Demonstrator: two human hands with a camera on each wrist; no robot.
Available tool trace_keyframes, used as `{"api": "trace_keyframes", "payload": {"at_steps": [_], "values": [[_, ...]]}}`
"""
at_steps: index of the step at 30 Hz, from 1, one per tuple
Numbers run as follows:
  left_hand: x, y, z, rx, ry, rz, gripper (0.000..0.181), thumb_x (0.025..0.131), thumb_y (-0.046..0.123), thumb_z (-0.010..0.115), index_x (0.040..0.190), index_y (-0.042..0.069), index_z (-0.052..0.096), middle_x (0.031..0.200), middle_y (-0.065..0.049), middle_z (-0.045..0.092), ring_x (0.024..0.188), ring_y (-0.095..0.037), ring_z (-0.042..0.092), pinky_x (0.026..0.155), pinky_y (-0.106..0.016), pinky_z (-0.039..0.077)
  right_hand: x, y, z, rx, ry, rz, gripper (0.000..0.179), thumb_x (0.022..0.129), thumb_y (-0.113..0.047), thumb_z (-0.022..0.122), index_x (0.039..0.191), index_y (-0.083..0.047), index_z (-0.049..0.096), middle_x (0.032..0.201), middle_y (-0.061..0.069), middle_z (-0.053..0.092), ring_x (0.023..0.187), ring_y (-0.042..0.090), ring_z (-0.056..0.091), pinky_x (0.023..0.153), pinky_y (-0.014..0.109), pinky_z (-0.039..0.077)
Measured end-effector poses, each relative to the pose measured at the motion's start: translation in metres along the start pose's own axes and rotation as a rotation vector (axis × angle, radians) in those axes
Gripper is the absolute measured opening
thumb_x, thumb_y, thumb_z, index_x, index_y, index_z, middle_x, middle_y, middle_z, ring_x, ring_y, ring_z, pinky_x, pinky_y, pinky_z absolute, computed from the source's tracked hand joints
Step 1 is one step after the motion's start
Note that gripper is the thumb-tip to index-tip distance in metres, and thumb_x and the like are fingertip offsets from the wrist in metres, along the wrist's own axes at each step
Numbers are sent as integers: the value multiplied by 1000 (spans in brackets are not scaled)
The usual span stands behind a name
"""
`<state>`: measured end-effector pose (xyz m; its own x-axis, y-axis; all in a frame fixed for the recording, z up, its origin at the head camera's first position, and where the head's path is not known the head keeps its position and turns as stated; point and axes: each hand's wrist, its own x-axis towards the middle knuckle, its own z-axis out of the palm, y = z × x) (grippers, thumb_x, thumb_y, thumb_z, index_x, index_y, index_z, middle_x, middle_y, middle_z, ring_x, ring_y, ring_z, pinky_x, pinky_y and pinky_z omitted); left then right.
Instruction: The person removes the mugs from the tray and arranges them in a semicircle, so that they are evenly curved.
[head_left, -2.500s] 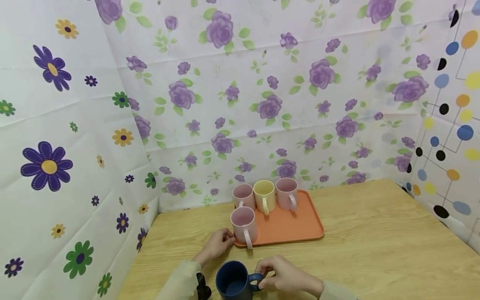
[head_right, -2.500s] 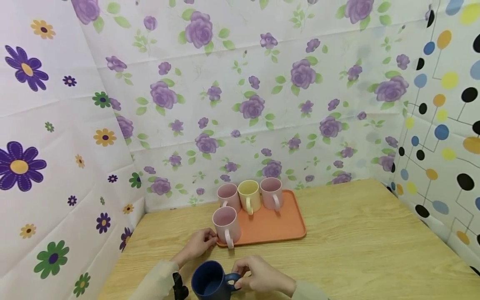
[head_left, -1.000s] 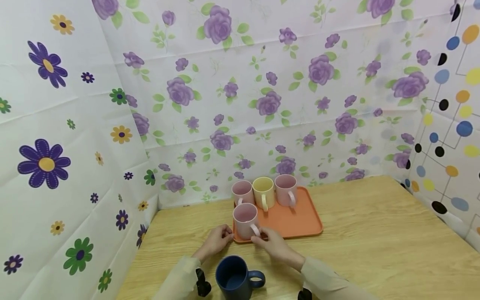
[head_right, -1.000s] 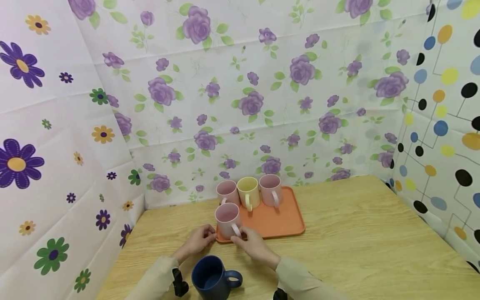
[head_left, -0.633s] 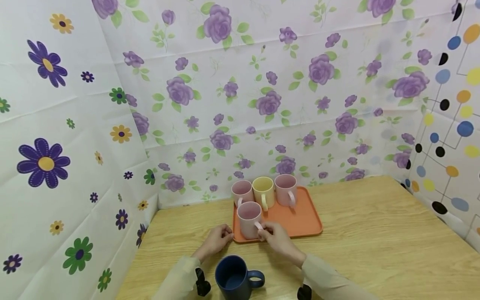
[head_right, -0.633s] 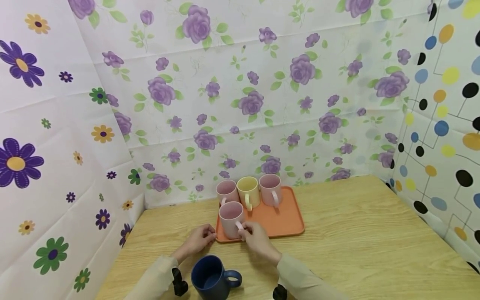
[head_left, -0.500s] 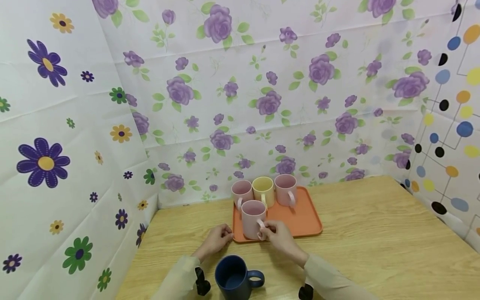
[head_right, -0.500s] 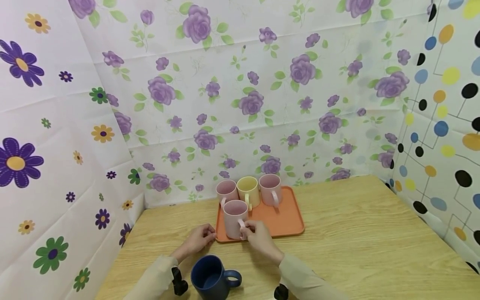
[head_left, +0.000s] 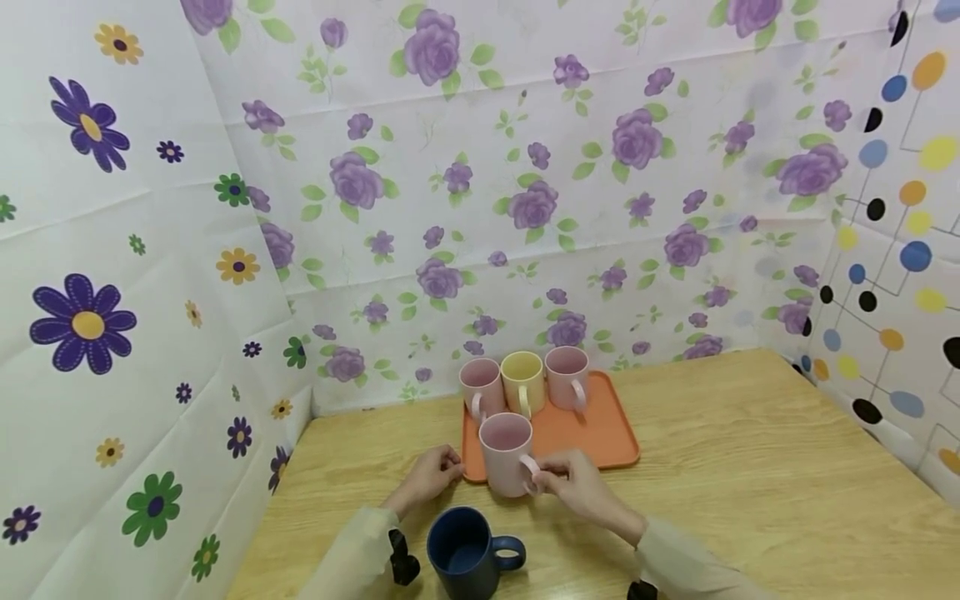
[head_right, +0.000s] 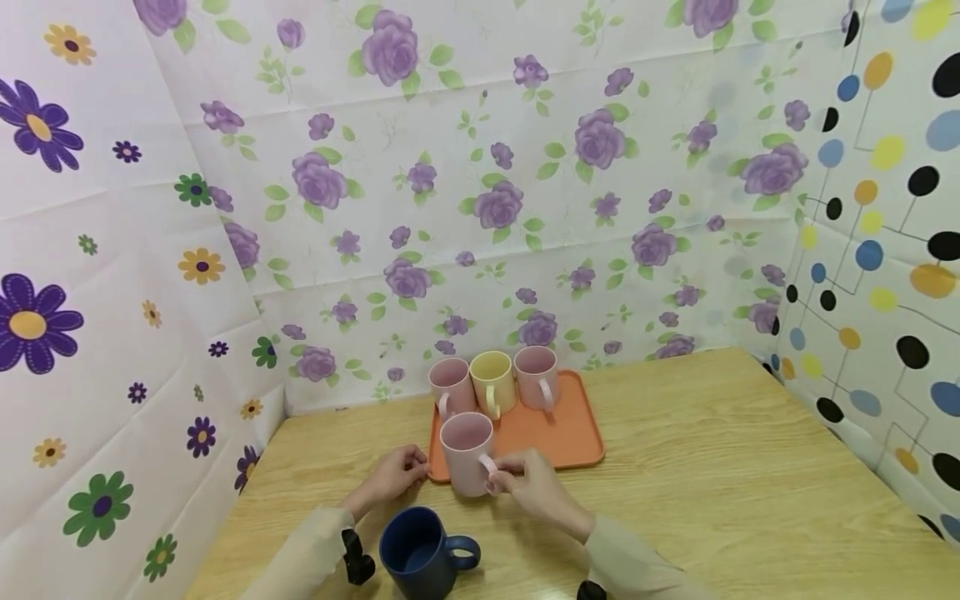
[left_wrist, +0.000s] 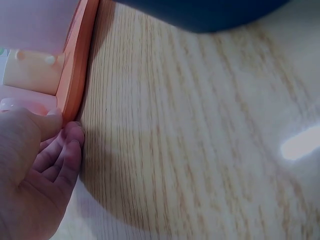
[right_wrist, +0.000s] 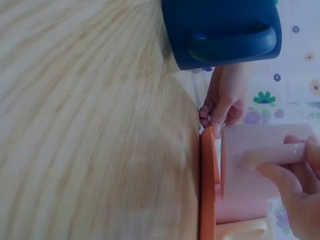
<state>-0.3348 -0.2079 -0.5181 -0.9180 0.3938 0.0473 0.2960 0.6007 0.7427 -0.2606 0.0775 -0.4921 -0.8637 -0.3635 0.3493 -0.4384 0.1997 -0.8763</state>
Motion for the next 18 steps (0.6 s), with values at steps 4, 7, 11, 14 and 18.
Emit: {"api": "trace_keyframes", "payload": {"at_steps": [4,7,11,14,18], "values": [[-2,-1,0,6,-2,8,11,96,8,59,94,-3,59,76,-12,66,62,-11,58,54,-21,45,-10,5,-9,-5,-61,-41,18,91,-12,65,100,1,74,89,15,74,81,3,67,69,23,55],[-3,-1,0,11,-2,2,11,95,9,59,94,-2,59,76,-10,65,62,-12,58,54,-21,45,-18,5,-15,15,-108,-51,20,91,-13,65,102,2,74,89,15,75,82,7,69,68,24,56],[-2,-1,0,11,-2,4,11,95,8,60,93,-3,59,75,-10,65,62,-13,58,53,-21,44,-27,5,-19,52,-165,-30,20,91,-13,65,101,2,74,89,16,74,81,10,70,70,23,56],[-1,0,0,12,-4,10,11,95,8,60,93,-3,58,75,-10,65,62,-14,58,53,-21,44,-33,6,-22,57,-185,-15,20,91,-14,65,100,1,74,89,16,74,81,6,68,70,22,55],[0,1,1,19,-1,18,10,94,7,60,92,-3,58,74,-10,65,62,-11,57,54,-20,44,-39,9,-26,43,-194,-15,22,91,-15,65,102,3,73,92,17,74,83,2,66,70,22,55]]}}
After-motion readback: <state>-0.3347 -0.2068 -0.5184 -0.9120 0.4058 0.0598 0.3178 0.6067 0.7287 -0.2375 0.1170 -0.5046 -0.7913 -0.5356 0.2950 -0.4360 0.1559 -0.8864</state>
